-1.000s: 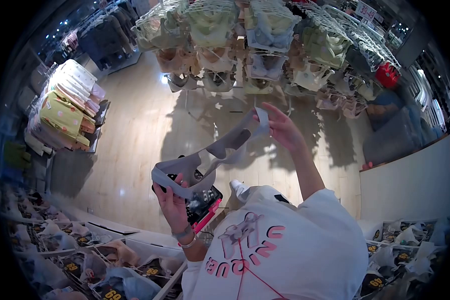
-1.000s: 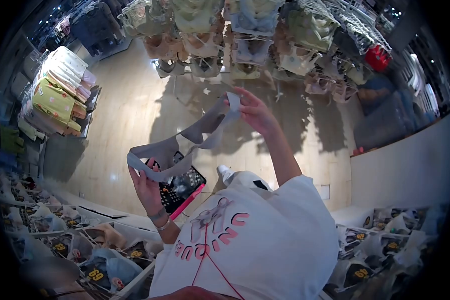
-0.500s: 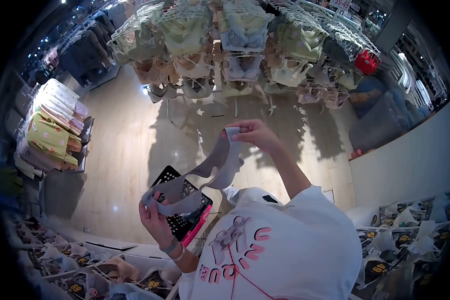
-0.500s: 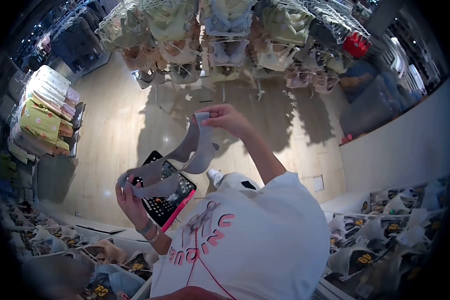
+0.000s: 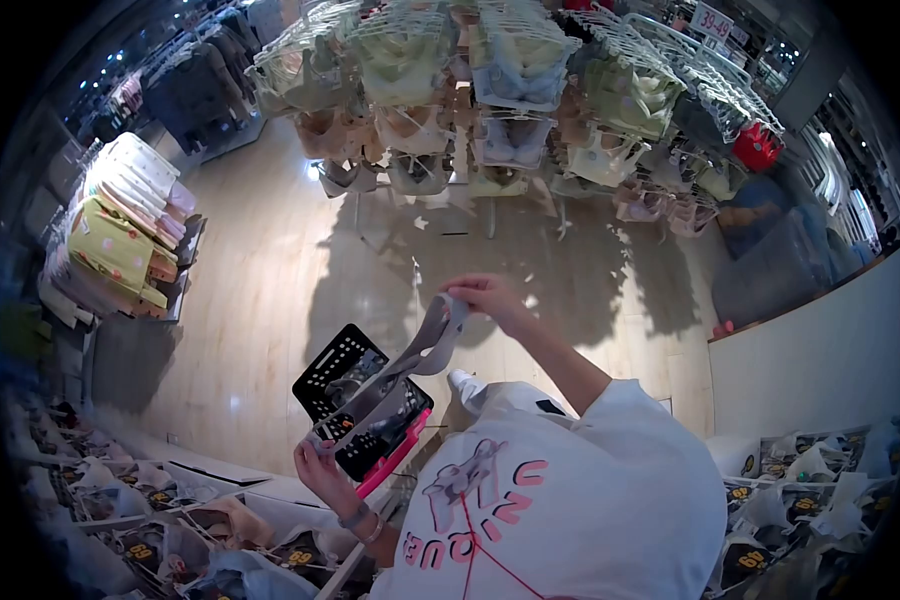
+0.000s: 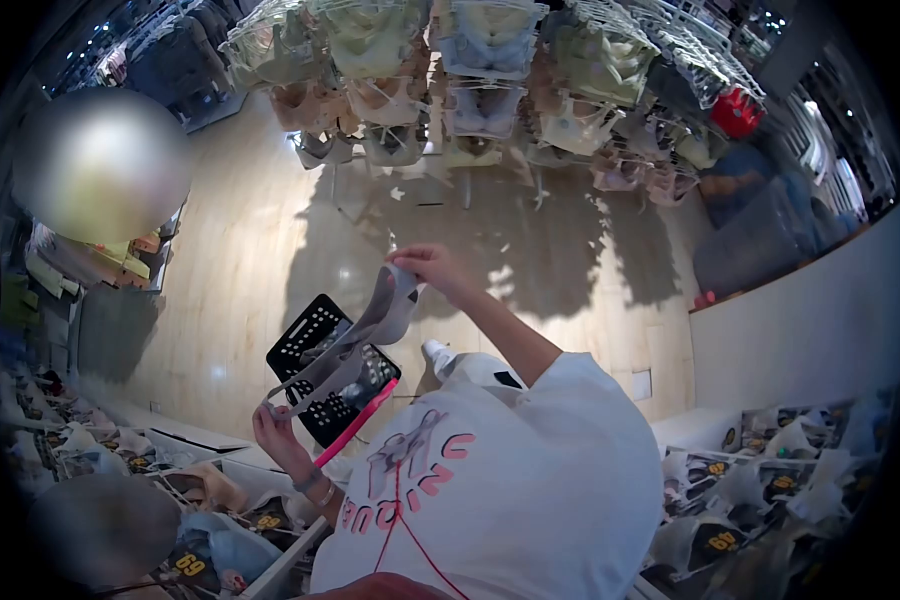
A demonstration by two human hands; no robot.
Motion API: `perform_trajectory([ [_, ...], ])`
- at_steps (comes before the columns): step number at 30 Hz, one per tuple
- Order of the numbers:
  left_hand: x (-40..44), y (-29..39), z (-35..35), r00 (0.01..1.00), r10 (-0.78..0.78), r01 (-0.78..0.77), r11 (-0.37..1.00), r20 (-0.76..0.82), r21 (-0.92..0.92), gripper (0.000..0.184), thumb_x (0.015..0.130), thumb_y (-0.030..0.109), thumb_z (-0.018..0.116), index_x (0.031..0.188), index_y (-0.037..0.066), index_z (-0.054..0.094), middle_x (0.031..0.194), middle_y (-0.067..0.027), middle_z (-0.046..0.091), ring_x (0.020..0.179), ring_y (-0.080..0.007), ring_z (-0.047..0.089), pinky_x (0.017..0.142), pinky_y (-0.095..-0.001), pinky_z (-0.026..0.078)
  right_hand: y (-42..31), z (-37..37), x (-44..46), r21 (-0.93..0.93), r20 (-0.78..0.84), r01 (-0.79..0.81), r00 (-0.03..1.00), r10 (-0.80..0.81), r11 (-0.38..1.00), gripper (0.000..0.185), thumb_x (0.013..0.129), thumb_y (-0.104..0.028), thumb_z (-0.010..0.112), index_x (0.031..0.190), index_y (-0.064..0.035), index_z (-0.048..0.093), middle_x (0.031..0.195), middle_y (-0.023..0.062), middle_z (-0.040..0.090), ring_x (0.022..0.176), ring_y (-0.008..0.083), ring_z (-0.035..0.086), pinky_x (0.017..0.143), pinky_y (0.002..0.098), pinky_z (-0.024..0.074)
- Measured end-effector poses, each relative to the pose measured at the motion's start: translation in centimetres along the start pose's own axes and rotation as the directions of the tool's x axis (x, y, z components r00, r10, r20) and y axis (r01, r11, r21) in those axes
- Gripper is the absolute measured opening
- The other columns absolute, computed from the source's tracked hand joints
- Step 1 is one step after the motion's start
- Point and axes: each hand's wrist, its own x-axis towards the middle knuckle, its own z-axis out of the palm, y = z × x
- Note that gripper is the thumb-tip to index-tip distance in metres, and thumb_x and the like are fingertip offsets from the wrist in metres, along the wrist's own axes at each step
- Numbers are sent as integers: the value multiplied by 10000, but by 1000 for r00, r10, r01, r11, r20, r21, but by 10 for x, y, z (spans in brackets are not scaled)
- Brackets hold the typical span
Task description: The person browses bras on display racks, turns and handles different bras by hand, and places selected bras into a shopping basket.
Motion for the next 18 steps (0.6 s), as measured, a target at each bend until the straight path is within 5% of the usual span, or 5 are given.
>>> perform_trajectory([
  [4, 5, -30, -37, 987, 95, -53, 951, -127, 305, 187, 940, 147, 501, 919, -30, 559, 851, -109, 639, 788, -162, 629, 733, -255, 495, 66, 52, 11, -270, 212, -73, 968, 133, 960, 187, 857, -86, 540, 985, -44, 670, 921, 31, 675, 892, 105, 608, 794, 269, 472],
  [6, 8, -54, -65, 992, 90, -37, 876, -89, 481, 195, 937, 136, 499, 895, -40, 570, 824, -116, 650, 775, -159, 633, 723, -258, 492, 149, 76, 32, -204, 414, 100, 910, -7, 974, 189, 827, -72, 532, 941, -51, 681, 908, 38, 677, 892, 116, 603, 828, 260, 451],
  [11, 16, -140, -137, 997, -18, 67, 633, -72, 771, 225, 893, 177, 556, 853, -42, 592, 769, -119, 665, 683, -192, 648, 625, -304, 482, 243, 159, 10, -576, 557, 242, 815, 158, 781, 255, 789, -198, 517, 920, -37, 666, 846, 129, 666, 790, 246, 635, 723, 371, 488],
  [15, -24, -121, -68, 979, 195, 67, -61, -54, 996, 200, 832, 264, 565, 851, 87, 657, 732, -141, 651, 671, -335, 613, 601, -452, 441, 278, 182, -9, -760, 548, 302, 774, 316, 576, 280, 842, -239, 490, 866, -6, 644, 844, 184, 634, 790, 345, 616, 723, 454, 478],
  [18, -22, -129, -63, 937, 337, 91, 30, -96, 995, 215, 843, 262, 532, 795, 85, 644, 703, -137, 643, 642, -342, 600, 610, -460, 413, 291, 179, -23, -792, 594, 458, 733, 331, 405, 298, 858, -249, 465, 826, -4, 630, 820, 178, 633, 773, 356, 616, 696, 471, 481],
])
